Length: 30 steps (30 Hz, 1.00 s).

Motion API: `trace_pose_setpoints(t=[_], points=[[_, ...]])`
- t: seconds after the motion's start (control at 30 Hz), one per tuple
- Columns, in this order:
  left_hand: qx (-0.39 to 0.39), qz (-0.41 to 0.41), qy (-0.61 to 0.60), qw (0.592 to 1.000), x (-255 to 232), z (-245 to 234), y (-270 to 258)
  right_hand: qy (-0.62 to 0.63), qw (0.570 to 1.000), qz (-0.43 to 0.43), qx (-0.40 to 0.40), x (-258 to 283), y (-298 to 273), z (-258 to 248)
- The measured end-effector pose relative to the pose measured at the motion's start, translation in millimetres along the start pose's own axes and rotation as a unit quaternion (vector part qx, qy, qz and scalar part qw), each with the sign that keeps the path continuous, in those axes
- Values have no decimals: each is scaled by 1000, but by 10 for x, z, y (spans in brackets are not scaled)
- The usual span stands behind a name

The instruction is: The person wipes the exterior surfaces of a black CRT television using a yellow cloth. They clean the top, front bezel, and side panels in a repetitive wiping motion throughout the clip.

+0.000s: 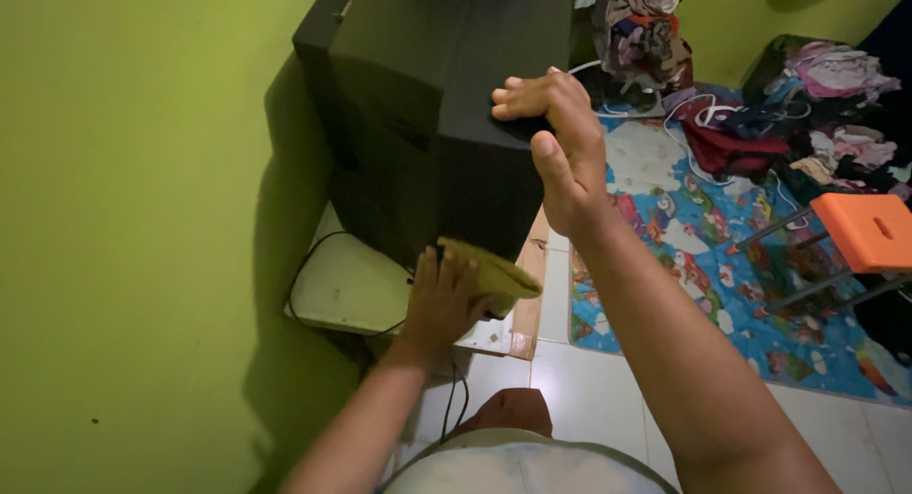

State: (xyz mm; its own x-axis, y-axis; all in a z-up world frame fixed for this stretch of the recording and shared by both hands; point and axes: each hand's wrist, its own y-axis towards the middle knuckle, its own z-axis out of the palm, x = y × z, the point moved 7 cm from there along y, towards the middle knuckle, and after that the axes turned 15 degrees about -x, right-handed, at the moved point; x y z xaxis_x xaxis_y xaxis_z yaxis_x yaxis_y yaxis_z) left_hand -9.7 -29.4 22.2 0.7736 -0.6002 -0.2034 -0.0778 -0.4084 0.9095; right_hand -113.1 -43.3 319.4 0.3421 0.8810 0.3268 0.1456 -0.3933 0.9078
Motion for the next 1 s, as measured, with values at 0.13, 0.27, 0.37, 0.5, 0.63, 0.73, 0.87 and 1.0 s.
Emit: trace_pose_setpoints(t=[0.13,0.27,0.37,0.5,0.63,0.73,0.87,1.0], points=[[-33,19,30,999,-127,-225,484,5,1000,0,0,2,-4,-3],[-75,17,12,997,-210,-469,971,5,1000,-1,-3,-14,-22,4],[-149,21,-18,988,-255,-695,1354,11,1000,-7,-5,-17,-3,5],[-194,-29,-126,973,-235,-955,1757,16,1000,5,-13,-21,-37,18],[-220,-98,-209,948,-178,-1140,2010,10,1000,-2,-25,7,-23,10],[-212,-153,-252,932,-137,-1115,2022,10,999,-6,-38,8,-43,5],[-249,-149,-231,929,-167,-1051,1844,12,998,-14,-63,-4,-89,8],[-296,-107,-151,937,-199,-1027,1548,27,997,-18,-74,-18,-99,21]])
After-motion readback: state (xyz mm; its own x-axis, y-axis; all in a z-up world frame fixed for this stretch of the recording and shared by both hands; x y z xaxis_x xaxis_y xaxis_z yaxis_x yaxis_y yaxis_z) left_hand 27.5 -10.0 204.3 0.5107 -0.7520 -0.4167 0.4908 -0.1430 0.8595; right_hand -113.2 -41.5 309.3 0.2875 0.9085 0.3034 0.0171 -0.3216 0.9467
